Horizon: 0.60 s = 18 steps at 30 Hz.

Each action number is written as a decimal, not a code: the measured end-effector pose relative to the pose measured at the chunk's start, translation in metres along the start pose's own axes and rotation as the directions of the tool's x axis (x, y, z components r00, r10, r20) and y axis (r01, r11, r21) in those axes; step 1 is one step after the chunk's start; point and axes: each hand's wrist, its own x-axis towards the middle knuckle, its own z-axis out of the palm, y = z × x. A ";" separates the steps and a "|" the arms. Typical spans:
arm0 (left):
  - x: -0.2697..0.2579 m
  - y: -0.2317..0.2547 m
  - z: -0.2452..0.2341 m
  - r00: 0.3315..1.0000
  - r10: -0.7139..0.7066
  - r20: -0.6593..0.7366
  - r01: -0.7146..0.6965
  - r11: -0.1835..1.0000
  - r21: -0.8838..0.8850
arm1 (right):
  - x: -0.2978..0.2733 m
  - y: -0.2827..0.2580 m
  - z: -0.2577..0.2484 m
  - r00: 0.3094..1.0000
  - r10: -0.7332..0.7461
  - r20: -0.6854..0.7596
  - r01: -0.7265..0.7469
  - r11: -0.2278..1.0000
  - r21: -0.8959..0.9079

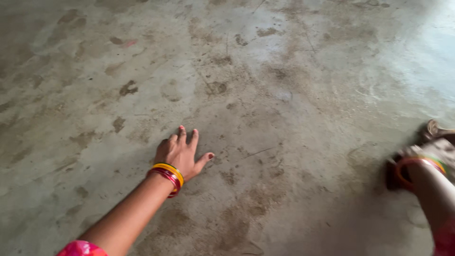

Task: The person wipes a concrete floor using a brown cloth. They scrub the surface with repetitive back-and-forth motions, occasionally adjusting the cloth's position to cover different areas of the floor.

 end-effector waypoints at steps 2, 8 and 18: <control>0.000 0.000 0.000 1.000 -0.012 -0.029 0.011 0.998 -0.055 | 0.008 -0.038 -0.008 0.997 -0.073 -0.003 0.073 0.997 0.016; -0.004 -0.014 -0.022 0.982 -0.178 0.071 0.189 0.959 -0.213 | -0.049 -0.246 -0.073 0.907 -0.419 0.054 0.396 0.889 0.230; 0.037 -0.136 -0.024 0.844 -0.510 -0.167 0.317 0.724 -0.612 | -0.192 -0.315 -0.122 0.425 -0.905 -0.017 0.846 0.391 0.362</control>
